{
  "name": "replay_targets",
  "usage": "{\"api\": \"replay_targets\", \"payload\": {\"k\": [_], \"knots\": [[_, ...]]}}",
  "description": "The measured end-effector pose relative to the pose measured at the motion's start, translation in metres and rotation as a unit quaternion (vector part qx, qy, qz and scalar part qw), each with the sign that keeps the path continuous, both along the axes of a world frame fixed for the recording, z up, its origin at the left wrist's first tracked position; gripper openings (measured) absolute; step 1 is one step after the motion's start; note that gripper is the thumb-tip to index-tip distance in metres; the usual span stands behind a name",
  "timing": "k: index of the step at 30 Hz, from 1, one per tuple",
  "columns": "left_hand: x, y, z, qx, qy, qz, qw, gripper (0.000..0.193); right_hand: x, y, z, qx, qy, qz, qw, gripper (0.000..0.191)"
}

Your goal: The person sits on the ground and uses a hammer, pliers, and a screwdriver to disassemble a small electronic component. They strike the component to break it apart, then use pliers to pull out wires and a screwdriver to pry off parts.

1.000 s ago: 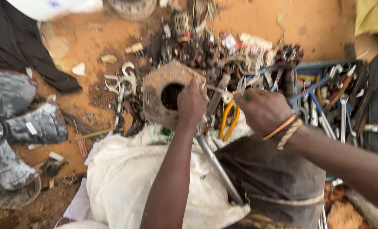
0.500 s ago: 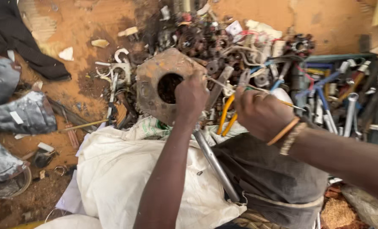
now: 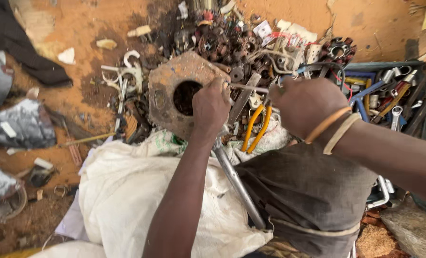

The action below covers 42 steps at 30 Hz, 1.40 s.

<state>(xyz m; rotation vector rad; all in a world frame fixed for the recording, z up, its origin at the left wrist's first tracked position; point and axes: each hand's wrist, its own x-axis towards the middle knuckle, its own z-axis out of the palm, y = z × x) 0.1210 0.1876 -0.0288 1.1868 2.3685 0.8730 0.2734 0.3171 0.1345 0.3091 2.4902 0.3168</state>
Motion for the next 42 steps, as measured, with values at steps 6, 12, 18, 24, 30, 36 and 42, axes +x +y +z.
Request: {"api": "replay_targets", "payload": {"k": [6,12,18,24,30,36,42], "knots": [[-0.001,0.002,0.025,0.016,-0.003,0.005,1.000,0.025,0.002,-0.003,0.035,-0.154,0.339,-0.062,0.926,0.035],[-0.002,0.000,0.020,0.022,-0.024,0.012,0.999,0.026,-0.018,0.009,0.029,-0.215,-0.010,-0.369,0.904,0.033],[-0.001,-0.005,0.016,0.066,-0.013,0.017,0.998,0.022,0.004,-0.003,0.029,-0.018,0.194,0.020,0.981,0.030],[-0.002,-0.003,0.009,0.063,0.011,0.014,0.998,0.031,-0.014,0.008,0.022,-0.315,0.027,-0.462,0.829,0.034],[-0.003,-0.004,0.012,0.044,0.003,0.016,0.999,0.030,0.010,-0.007,0.026,-0.003,0.179,0.097,0.979,0.037],[-0.004,-0.004,0.007,0.039,-0.013,0.006,0.999,0.031,-0.009,0.022,0.012,-0.347,-0.004,-0.393,0.852,0.040],[-0.004,-0.001,0.010,0.029,-0.061,0.033,0.997,0.031,0.008,-0.001,0.025,-0.063,0.226,0.052,0.971,0.036]]}}
